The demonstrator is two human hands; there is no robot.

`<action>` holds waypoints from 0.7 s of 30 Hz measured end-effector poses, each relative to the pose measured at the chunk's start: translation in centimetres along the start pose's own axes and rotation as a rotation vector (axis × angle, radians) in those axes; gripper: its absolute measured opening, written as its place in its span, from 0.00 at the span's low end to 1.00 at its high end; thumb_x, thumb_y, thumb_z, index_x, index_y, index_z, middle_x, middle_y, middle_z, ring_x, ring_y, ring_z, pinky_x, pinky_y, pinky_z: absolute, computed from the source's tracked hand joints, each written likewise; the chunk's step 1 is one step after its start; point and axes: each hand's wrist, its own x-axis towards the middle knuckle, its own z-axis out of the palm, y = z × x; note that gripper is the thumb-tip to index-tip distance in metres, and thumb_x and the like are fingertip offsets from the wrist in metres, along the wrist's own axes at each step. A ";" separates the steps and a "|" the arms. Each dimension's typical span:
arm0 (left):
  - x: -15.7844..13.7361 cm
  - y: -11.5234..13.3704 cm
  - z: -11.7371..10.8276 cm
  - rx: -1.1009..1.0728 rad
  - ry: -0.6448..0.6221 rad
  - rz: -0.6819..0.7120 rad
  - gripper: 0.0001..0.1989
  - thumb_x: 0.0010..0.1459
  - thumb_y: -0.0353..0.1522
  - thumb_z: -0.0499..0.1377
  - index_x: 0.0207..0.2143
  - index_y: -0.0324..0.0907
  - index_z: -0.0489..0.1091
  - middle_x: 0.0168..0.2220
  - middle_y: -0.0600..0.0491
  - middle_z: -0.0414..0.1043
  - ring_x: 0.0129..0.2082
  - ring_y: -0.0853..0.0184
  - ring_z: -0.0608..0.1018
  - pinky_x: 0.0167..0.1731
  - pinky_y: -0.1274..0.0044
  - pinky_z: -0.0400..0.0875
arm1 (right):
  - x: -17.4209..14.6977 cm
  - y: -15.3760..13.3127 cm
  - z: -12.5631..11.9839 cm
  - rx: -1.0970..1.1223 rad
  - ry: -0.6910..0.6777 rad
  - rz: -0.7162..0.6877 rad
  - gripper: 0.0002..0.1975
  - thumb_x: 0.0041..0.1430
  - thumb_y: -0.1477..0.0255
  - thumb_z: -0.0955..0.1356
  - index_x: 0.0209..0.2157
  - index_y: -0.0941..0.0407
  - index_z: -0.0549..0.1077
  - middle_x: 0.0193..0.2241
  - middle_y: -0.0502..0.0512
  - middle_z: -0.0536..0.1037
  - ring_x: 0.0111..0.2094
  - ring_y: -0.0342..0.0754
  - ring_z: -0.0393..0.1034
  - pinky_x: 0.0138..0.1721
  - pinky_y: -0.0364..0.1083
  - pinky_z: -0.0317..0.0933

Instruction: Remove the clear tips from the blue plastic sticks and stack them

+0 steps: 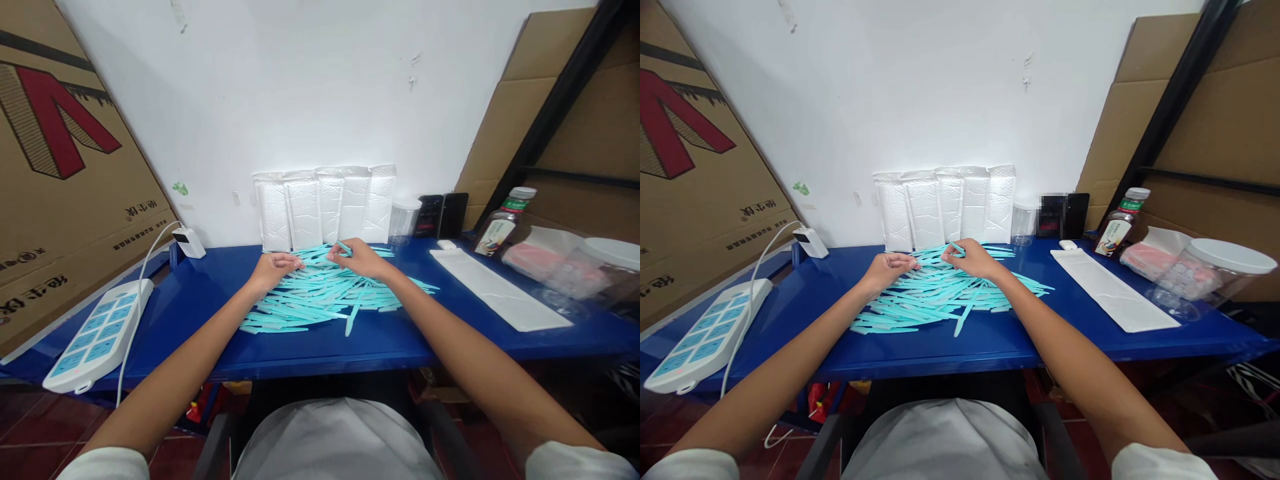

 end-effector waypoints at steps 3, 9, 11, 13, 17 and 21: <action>-0.1 -0.2 0.2 -0.018 -0.002 0.003 0.22 0.50 0.45 0.77 0.38 0.37 0.84 0.37 0.40 0.85 0.33 0.60 0.83 0.31 0.75 0.73 | 0.0 -0.1 0.9 -0.011 -0.004 -0.070 0.18 0.62 0.55 0.71 0.35 0.57 0.80 0.30 0.52 0.79 0.30 0.46 0.70 0.46 0.50 0.67; 0.0 -0.4 0.4 -0.021 -0.005 0.016 0.24 0.50 0.47 0.76 0.40 0.37 0.83 0.38 0.40 0.85 0.36 0.58 0.84 0.35 0.73 0.75 | 0.1 0.0 1.1 -0.005 0.004 -0.062 0.19 0.62 0.54 0.72 0.35 0.57 0.80 0.31 0.52 0.80 0.31 0.47 0.69 0.45 0.49 0.64; 0.0 -0.4 0.6 -0.018 -0.021 0.020 0.23 0.50 0.47 0.76 0.39 0.38 0.83 0.38 0.41 0.85 0.36 0.59 0.84 0.35 0.73 0.75 | 0.2 0.2 1.0 -0.030 0.009 -0.070 0.19 0.62 0.54 0.71 0.34 0.57 0.80 0.32 0.53 0.81 0.34 0.49 0.71 0.45 0.49 0.64; 0.2 -0.5 0.6 -0.014 0.009 0.025 0.21 0.50 0.46 0.76 0.38 0.38 0.82 0.35 0.44 0.84 0.35 0.61 0.82 0.34 0.75 0.73 | 0.3 0.7 0.8 -0.096 0.021 -0.090 0.19 0.64 0.54 0.70 0.35 0.56 0.81 0.34 0.54 0.81 0.38 0.51 0.73 0.45 0.48 0.63; 0.9 -0.6 -0.2 -0.150 0.184 -0.111 0.13 0.54 0.38 0.72 0.37 0.37 0.80 0.26 0.53 0.73 0.20 0.73 0.68 0.19 0.80 0.58 | 0.7 2.3 -0.1 -0.311 0.156 -0.003 0.18 0.63 0.56 0.73 0.42 0.57 0.83 0.41 0.59 0.82 0.43 0.53 0.74 0.46 0.48 0.63; 1.4 -0.2 -1.7 -0.503 0.197 -0.269 0.14 0.51 0.22 0.58 0.41 0.32 0.77 0.26 0.55 0.67 0.17 0.77 0.60 0.15 0.83 0.52 | 1.3 3.6 -2.0 -0.419 0.279 0.134 0.13 0.65 0.67 0.72 0.46 0.60 0.82 0.48 0.66 0.82 0.50 0.57 0.75 0.51 0.50 0.65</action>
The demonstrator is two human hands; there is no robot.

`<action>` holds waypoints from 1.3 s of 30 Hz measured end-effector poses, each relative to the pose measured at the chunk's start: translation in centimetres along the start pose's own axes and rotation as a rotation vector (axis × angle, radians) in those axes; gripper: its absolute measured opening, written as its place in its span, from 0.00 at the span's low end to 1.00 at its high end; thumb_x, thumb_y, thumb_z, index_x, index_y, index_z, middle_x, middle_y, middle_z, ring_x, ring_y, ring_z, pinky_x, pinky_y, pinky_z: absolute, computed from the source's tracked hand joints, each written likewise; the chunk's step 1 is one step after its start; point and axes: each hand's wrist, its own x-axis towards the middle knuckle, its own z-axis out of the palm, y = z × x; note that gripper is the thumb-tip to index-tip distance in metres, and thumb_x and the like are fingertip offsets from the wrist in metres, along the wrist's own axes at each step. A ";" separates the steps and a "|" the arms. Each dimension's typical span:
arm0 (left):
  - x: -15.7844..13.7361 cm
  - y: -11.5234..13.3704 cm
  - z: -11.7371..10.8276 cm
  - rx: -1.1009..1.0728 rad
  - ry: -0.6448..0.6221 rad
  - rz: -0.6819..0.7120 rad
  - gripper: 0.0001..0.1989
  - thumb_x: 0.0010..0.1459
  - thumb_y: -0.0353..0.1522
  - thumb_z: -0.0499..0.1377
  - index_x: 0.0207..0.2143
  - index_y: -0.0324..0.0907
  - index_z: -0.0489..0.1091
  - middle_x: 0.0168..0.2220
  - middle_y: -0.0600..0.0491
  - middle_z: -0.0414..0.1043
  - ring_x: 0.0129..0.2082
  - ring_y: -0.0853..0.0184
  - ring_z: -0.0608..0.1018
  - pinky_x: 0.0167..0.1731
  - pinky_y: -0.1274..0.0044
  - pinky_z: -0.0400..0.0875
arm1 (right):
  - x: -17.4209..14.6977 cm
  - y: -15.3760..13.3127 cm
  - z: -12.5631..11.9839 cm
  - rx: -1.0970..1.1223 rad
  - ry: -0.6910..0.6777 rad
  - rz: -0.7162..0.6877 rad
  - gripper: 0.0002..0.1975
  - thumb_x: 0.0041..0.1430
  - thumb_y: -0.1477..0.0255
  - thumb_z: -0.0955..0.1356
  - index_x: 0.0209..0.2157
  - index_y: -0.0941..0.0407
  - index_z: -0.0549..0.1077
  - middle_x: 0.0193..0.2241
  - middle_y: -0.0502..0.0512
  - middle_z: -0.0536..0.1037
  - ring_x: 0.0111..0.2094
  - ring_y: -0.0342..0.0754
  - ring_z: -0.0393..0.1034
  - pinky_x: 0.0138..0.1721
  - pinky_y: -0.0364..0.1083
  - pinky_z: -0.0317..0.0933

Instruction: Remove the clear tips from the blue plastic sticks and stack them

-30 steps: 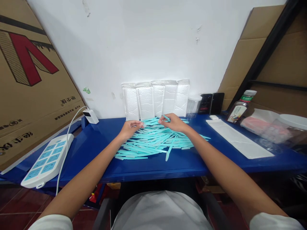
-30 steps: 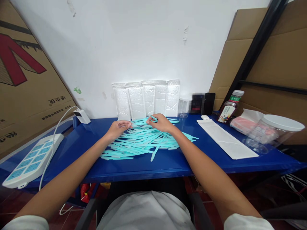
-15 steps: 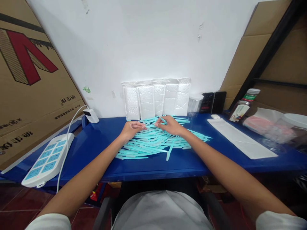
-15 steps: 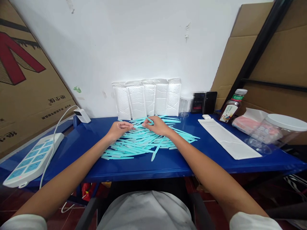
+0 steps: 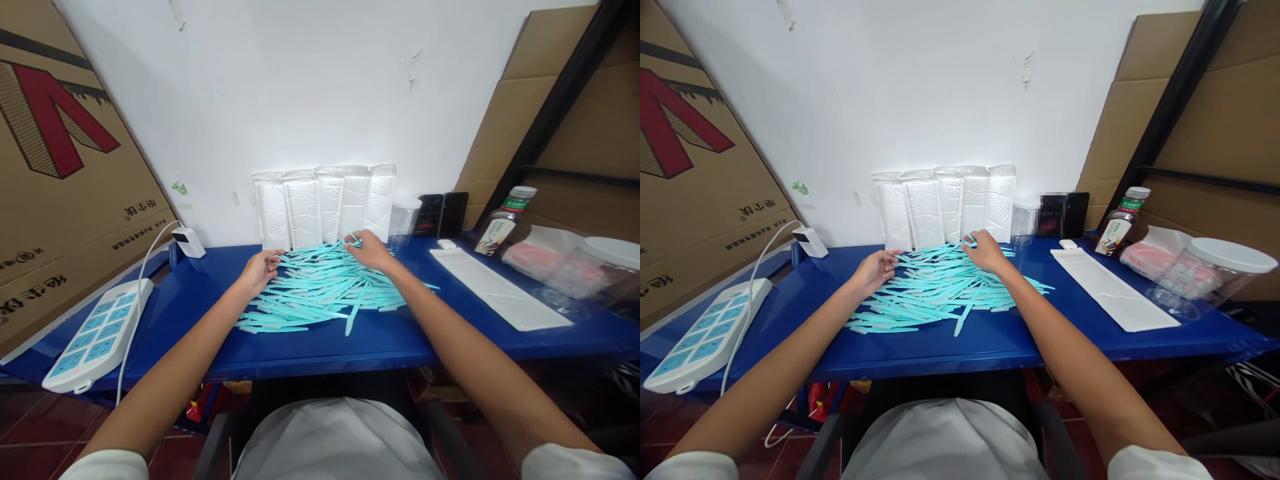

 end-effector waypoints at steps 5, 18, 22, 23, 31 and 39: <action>0.2 0.8 -0.4 -0.136 -0.022 -0.080 0.30 0.42 0.11 0.52 0.48 0.29 0.74 0.36 0.46 0.77 0.27 0.74 0.77 0.25 0.83 0.71 | 1.0 0.8 -0.9 0.047 -0.065 0.054 0.14 0.70 0.77 0.63 0.45 0.62 0.81 0.49 0.66 0.84 0.51 0.55 0.77 0.52 0.48 0.66; -1.4 0.8 0.7 -0.023 -0.157 0.045 0.20 0.61 0.20 0.69 0.55 0.34 0.72 0.47 0.39 0.83 0.50 0.59 0.86 0.58 0.68 0.80 | -0.5 -0.4 -1.1 0.202 -0.118 -0.061 0.16 0.74 0.62 0.63 0.38 0.56 0.76 0.32 0.53 0.85 0.19 0.42 0.72 0.26 0.42 0.61; -0.8 0.3 0.2 0.110 -0.173 0.060 0.21 0.59 0.29 0.74 0.52 0.34 0.75 0.44 0.41 0.83 0.39 0.62 0.86 0.43 0.71 0.85 | -0.4 -0.6 -1.3 0.114 -0.084 -0.136 0.20 0.75 0.60 0.62 0.35 0.56 0.78 0.26 0.51 0.83 0.23 0.45 0.72 0.31 0.44 0.60; -0.7 0.2 0.1 0.151 -0.180 0.069 0.21 0.58 0.32 0.74 0.52 0.34 0.76 0.43 0.42 0.83 0.36 0.64 0.86 0.38 0.73 0.85 | -0.4 -0.5 -1.2 0.093 -0.077 -0.153 0.21 0.75 0.59 0.62 0.35 0.56 0.79 0.25 0.52 0.83 0.25 0.47 0.73 0.32 0.44 0.60; -0.4 -0.1 0.0 0.253 -0.195 0.082 0.22 0.56 0.40 0.75 0.46 0.36 0.77 0.41 0.43 0.83 0.31 0.68 0.83 0.31 0.77 0.82 | -0.5 -0.8 -0.8 0.101 -0.080 -0.122 0.30 0.77 0.55 0.56 0.44 0.57 0.84 0.48 0.62 0.85 0.51 0.59 0.78 0.50 0.50 0.64; -0.6 -0.1 0.0 0.207 -0.240 0.118 0.25 0.57 0.36 0.75 0.54 0.37 0.75 0.51 0.37 0.82 0.38 0.63 0.86 0.34 0.75 0.84 | -0.4 -1.1 -0.8 0.006 -0.055 -0.164 0.18 0.71 0.67 0.60 0.33 0.57 0.77 0.30 0.55 0.80 0.32 0.50 0.70 0.36 0.46 0.56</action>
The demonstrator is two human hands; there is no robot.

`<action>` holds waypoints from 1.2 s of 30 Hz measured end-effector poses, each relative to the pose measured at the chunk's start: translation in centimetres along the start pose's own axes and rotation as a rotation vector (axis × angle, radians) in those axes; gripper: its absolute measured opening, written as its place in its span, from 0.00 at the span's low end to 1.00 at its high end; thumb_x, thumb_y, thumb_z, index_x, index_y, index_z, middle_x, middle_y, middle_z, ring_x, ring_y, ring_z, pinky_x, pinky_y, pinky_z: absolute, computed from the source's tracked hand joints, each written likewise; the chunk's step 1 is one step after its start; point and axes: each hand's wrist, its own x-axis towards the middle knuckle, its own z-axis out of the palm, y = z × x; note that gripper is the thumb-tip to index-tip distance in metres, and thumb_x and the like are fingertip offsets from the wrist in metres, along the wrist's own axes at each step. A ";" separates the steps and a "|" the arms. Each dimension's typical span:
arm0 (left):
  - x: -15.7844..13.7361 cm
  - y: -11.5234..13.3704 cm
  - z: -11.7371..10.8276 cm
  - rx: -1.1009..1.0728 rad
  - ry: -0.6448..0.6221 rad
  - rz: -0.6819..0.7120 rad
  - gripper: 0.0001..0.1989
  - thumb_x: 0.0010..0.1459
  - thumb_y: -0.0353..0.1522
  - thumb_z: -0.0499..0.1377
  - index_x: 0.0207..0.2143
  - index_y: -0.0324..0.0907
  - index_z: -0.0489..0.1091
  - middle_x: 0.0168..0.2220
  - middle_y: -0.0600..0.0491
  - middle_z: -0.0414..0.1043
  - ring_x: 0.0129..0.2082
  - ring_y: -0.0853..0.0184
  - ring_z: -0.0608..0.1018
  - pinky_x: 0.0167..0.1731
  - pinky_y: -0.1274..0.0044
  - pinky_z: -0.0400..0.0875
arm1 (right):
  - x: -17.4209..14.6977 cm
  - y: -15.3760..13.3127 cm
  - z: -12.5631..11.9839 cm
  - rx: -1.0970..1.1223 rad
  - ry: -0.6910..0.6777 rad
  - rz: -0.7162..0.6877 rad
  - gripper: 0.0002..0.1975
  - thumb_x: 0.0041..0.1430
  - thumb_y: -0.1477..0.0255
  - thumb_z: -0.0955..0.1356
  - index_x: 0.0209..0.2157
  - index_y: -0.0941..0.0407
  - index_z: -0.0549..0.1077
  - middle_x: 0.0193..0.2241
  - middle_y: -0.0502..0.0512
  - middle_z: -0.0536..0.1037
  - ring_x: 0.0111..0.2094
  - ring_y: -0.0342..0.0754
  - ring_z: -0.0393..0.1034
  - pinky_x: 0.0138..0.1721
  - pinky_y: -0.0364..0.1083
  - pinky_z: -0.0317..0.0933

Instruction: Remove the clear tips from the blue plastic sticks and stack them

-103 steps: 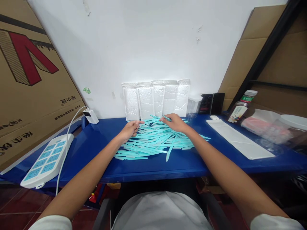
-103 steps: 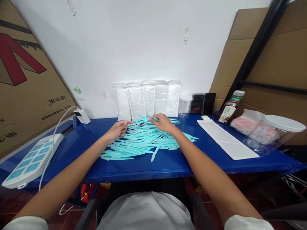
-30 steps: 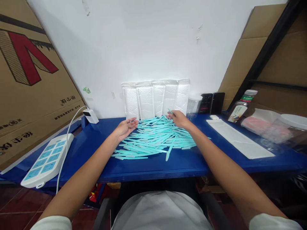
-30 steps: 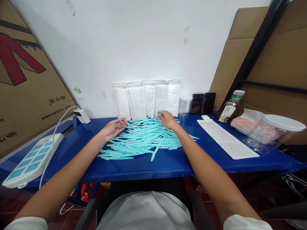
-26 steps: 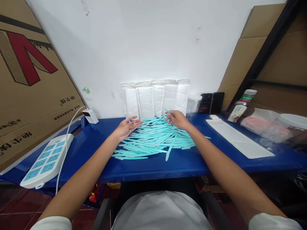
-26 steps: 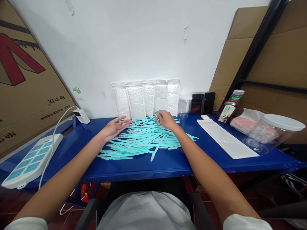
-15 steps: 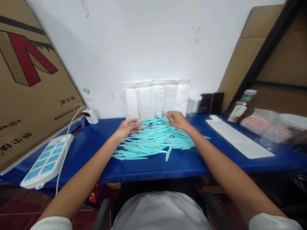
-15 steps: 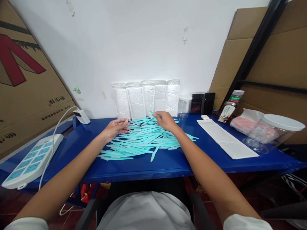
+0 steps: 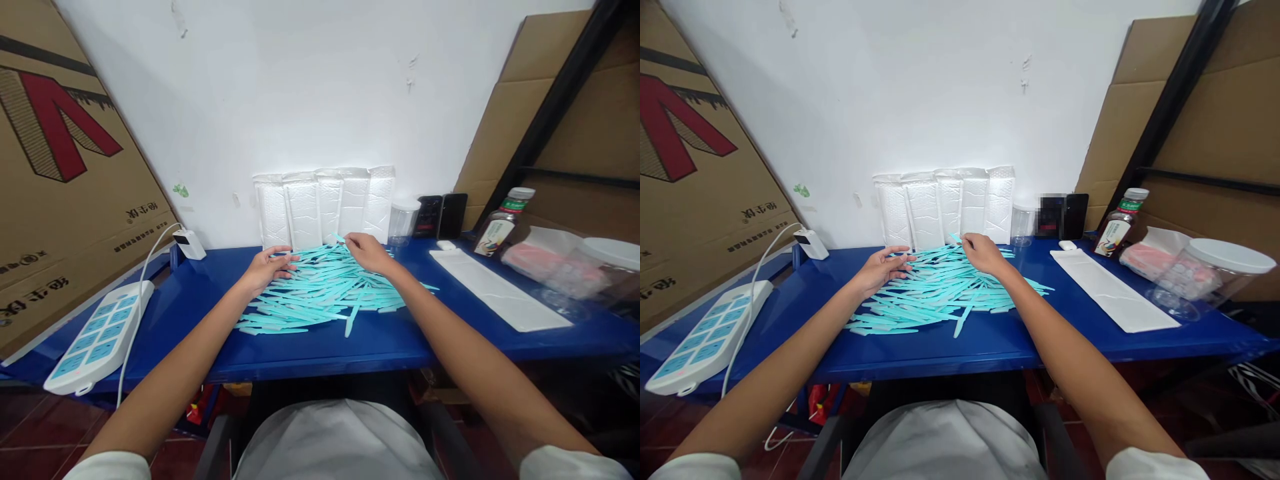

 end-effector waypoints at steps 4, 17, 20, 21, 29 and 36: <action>-0.2 0.0 0.0 0.034 0.017 -0.014 0.23 0.57 0.37 0.75 0.52 0.36 0.78 0.51 0.36 0.82 0.39 0.61 0.87 0.33 0.78 0.84 | -0.1 -0.1 0.3 0.057 0.016 -0.038 0.15 0.69 0.68 0.61 0.36 0.57 0.77 0.29 0.53 0.78 0.31 0.48 0.68 0.35 0.46 0.54; -0.1 -0.5 0.0 0.295 -0.047 0.086 0.34 0.54 0.52 0.73 0.54 0.38 0.79 0.50 0.38 0.83 0.37 0.59 0.86 0.31 0.73 0.83 | -0.4 -0.8 0.6 0.277 -0.035 -0.019 0.14 0.68 0.62 0.67 0.43 0.57 0.79 0.30 0.54 0.84 0.31 0.48 0.74 0.38 0.45 0.63; 0.1 -1.0 0.1 0.439 0.021 0.157 0.32 0.54 0.54 0.72 0.48 0.37 0.81 0.39 0.42 0.84 0.28 0.63 0.83 0.23 0.76 0.79 | -0.5 -1.5 0.5 0.380 -0.067 -0.021 0.17 0.65 0.56 0.70 0.40 0.57 0.80 0.29 0.55 0.84 0.28 0.47 0.74 0.33 0.44 0.63; 0.2 -1.2 0.0 0.494 0.044 0.185 0.31 0.54 0.55 0.71 0.47 0.38 0.81 0.39 0.43 0.84 0.27 0.63 0.82 0.21 0.77 0.77 | -0.6 -1.7 0.4 0.393 -0.072 -0.021 0.19 0.64 0.54 0.71 0.40 0.57 0.80 0.27 0.54 0.83 0.27 0.47 0.73 0.31 0.44 0.62; 0.1 -1.2 0.0 0.669 0.074 0.263 0.23 0.60 0.49 0.68 0.45 0.39 0.84 0.34 0.46 0.84 0.23 0.65 0.79 0.22 0.76 0.73 | -0.7 -1.9 0.7 0.386 -0.075 -0.058 0.15 0.66 0.62 0.69 0.44 0.58 0.82 0.30 0.54 0.84 0.34 0.49 0.79 0.46 0.49 0.70; 0.1 -1.0 0.3 0.624 0.094 0.221 0.25 0.54 0.49 0.72 0.45 0.39 0.84 0.31 0.47 0.83 0.26 0.62 0.80 0.19 0.76 0.72 | -1.1 -3.0 0.2 0.438 -0.160 -0.049 0.16 0.64 0.58 0.72 0.39 0.58 0.80 0.34 0.59 0.86 0.38 0.51 0.80 0.42 0.48 0.72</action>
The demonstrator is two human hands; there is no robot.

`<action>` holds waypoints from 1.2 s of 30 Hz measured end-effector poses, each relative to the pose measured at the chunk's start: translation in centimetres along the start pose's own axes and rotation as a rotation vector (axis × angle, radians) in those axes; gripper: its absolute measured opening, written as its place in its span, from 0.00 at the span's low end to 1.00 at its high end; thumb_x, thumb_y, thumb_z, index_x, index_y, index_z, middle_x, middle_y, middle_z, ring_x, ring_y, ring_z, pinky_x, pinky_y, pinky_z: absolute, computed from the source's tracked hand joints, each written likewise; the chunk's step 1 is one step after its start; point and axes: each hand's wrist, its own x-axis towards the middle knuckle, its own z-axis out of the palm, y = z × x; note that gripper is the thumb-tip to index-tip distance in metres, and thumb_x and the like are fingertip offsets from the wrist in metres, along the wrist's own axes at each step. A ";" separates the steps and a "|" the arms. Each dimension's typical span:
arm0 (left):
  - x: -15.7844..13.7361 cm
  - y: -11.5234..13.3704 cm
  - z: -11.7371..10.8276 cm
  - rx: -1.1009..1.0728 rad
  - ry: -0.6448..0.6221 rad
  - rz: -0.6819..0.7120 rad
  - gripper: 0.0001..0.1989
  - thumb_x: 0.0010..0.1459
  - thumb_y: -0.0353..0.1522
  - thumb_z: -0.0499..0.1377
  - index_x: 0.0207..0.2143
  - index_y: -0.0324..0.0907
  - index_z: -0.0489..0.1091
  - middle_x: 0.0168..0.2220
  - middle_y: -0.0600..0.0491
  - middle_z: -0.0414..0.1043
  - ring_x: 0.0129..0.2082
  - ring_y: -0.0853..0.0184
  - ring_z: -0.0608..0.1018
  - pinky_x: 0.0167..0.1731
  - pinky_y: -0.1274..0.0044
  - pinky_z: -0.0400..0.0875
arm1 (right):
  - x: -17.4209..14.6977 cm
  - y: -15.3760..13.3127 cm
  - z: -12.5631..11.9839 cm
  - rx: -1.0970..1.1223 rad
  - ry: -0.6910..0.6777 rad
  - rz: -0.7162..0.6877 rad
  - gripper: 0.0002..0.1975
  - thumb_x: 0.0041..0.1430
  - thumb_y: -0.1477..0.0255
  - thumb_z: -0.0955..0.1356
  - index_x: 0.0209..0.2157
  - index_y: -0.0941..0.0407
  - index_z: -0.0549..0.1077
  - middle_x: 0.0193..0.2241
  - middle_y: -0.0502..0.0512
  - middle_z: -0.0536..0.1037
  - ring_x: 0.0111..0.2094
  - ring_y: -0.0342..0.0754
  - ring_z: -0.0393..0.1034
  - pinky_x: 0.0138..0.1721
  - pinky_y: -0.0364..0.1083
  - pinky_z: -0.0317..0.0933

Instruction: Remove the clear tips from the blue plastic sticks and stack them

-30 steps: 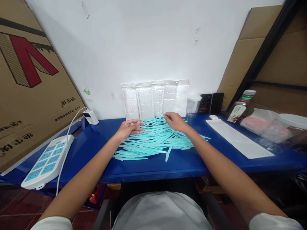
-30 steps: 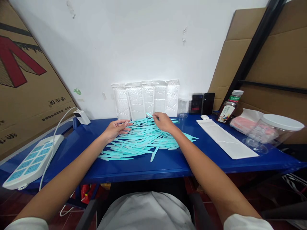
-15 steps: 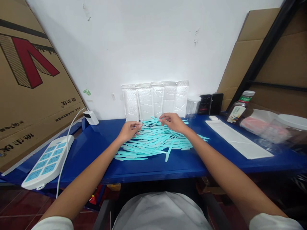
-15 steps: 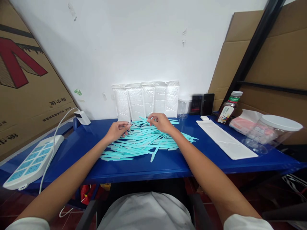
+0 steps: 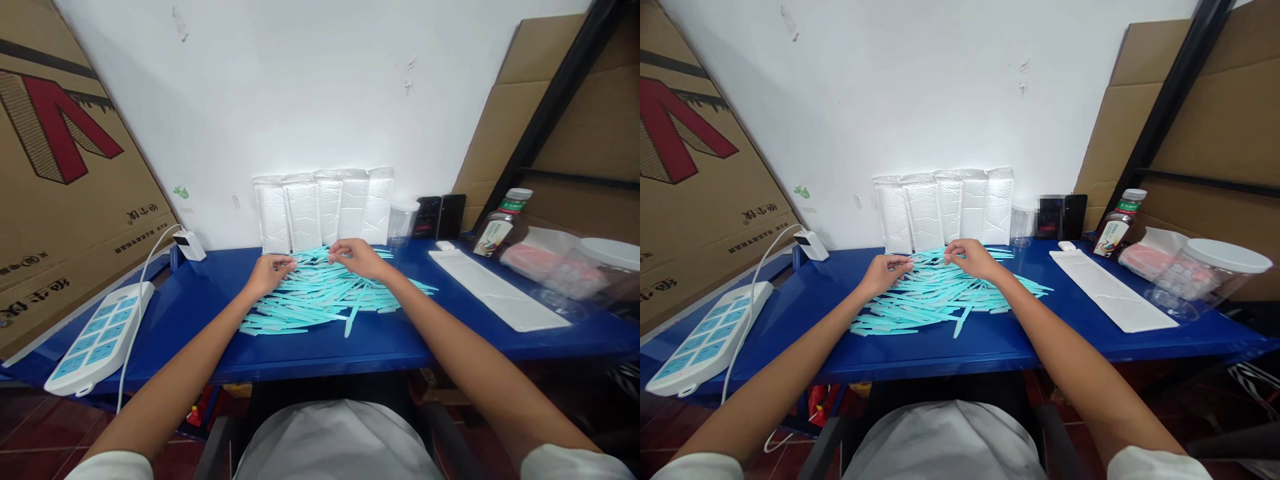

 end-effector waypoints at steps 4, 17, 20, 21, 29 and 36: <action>-0.1 0.5 0.0 -0.002 -0.019 -0.003 0.25 0.55 0.50 0.71 0.43 0.38 0.84 0.29 0.47 0.82 0.27 0.61 0.80 0.20 0.75 0.73 | 0.0 -0.1 0.0 -0.023 -0.017 -0.024 0.15 0.63 0.58 0.72 0.36 0.56 0.82 0.30 0.56 0.85 0.37 0.51 0.80 0.49 0.50 0.71; 0.0 0.0 -0.1 0.040 -0.014 0.040 0.23 0.57 0.50 0.70 0.42 0.40 0.85 0.28 0.48 0.82 0.27 0.61 0.80 0.21 0.76 0.73 | 0.3 0.8 -0.5 -0.069 0.015 -0.079 0.16 0.64 0.57 0.71 0.33 0.56 0.83 0.30 0.55 0.85 0.38 0.52 0.80 0.51 0.52 0.70; -0.1 0.2 -0.1 0.027 0.003 0.046 0.22 0.56 0.49 0.71 0.41 0.40 0.85 0.28 0.48 0.81 0.26 0.62 0.79 0.21 0.76 0.74 | 0.3 0.8 -0.6 -0.082 0.022 -0.069 0.16 0.64 0.58 0.72 0.33 0.55 0.84 0.30 0.55 0.85 0.38 0.53 0.80 0.50 0.51 0.70; -0.1 0.3 -0.1 0.025 0.008 0.048 0.22 0.56 0.49 0.71 0.42 0.40 0.85 0.28 0.48 0.81 0.26 0.62 0.79 0.20 0.76 0.74 | 0.3 0.7 -0.6 -0.087 0.025 -0.065 0.15 0.64 0.58 0.72 0.33 0.55 0.84 0.30 0.55 0.85 0.38 0.53 0.80 0.50 0.51 0.70; 0.0 0.0 0.0 0.030 0.006 0.043 0.23 0.57 0.49 0.70 0.43 0.39 0.85 0.28 0.47 0.80 0.26 0.61 0.79 0.19 0.75 0.74 | 0.2 0.8 -0.6 -0.093 0.013 -0.068 0.14 0.64 0.61 0.72 0.33 0.55 0.84 0.31 0.55 0.85 0.39 0.53 0.80 0.48 0.50 0.70; -0.2 0.4 0.1 0.044 0.015 0.044 0.22 0.57 0.49 0.69 0.43 0.40 0.85 0.29 0.47 0.81 0.25 0.62 0.78 0.19 0.75 0.73 | 0.3 0.5 -0.3 -0.071 0.006 -0.057 0.14 0.63 0.60 0.72 0.33 0.55 0.84 0.31 0.55 0.85 0.38 0.53 0.80 0.49 0.52 0.71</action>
